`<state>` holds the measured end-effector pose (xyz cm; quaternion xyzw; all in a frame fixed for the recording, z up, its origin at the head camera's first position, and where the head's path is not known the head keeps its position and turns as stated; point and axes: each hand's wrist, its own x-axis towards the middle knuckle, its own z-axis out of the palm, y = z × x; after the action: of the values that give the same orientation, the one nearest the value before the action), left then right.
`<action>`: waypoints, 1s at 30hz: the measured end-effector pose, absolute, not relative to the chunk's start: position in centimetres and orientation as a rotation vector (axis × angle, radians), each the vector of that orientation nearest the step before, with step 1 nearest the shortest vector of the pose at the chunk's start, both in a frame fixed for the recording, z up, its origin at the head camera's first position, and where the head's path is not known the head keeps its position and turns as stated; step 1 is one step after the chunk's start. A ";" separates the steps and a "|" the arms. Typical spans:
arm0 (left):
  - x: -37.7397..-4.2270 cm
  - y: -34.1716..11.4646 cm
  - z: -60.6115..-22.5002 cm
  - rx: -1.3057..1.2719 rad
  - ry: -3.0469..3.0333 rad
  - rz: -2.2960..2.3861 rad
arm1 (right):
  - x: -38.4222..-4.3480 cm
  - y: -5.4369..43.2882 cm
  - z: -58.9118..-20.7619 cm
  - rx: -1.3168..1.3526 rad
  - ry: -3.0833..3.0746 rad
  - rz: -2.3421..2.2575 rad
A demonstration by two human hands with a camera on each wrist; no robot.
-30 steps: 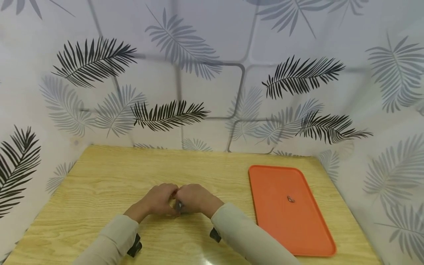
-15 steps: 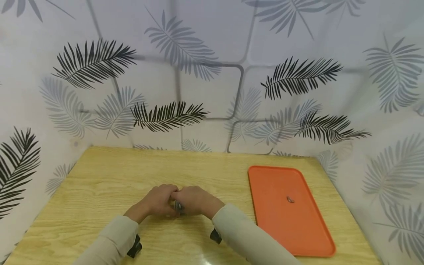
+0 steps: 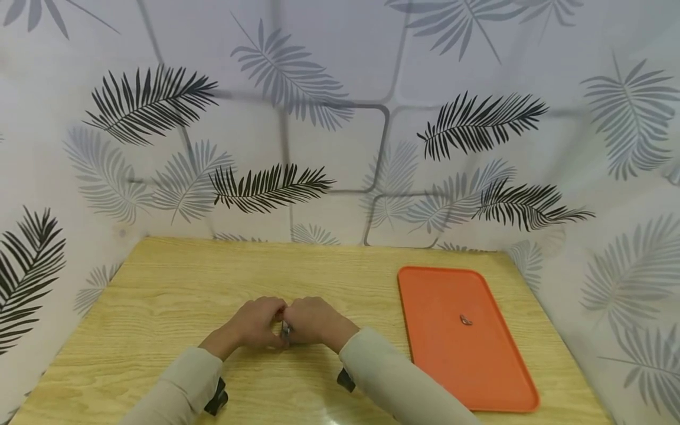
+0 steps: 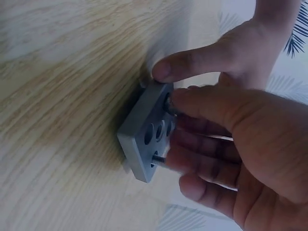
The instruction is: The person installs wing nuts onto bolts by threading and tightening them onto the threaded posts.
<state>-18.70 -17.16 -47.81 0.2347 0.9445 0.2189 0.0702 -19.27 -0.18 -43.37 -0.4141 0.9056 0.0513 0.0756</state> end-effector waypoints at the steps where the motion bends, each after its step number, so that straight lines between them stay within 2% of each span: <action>1: -18.7 -17.2 -47.8 0.698 2.838 0.668 | -19.2 -0.1 -43.4 -1.254 2.714 0.153; 8: -18.7 -17.2 -47.7 0.658 2.811 0.709 | -19.1 0.0 -43.1 -1.264 2.639 0.094; 17: -18.7 -17.2 -47.8 0.729 2.836 0.691 | -19.3 -0.2 -43.5 -1.289 2.620 0.097; 30: -18.9 -17.1 -48.2 0.731 2.859 0.644 | -19.4 -0.1 -43.8 -1.222 2.722 0.322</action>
<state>-18.92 -17.10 -48.17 0.2417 0.9448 0.2128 0.0603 -19.36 -0.09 -43.81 -0.4061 0.9048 0.1070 0.0700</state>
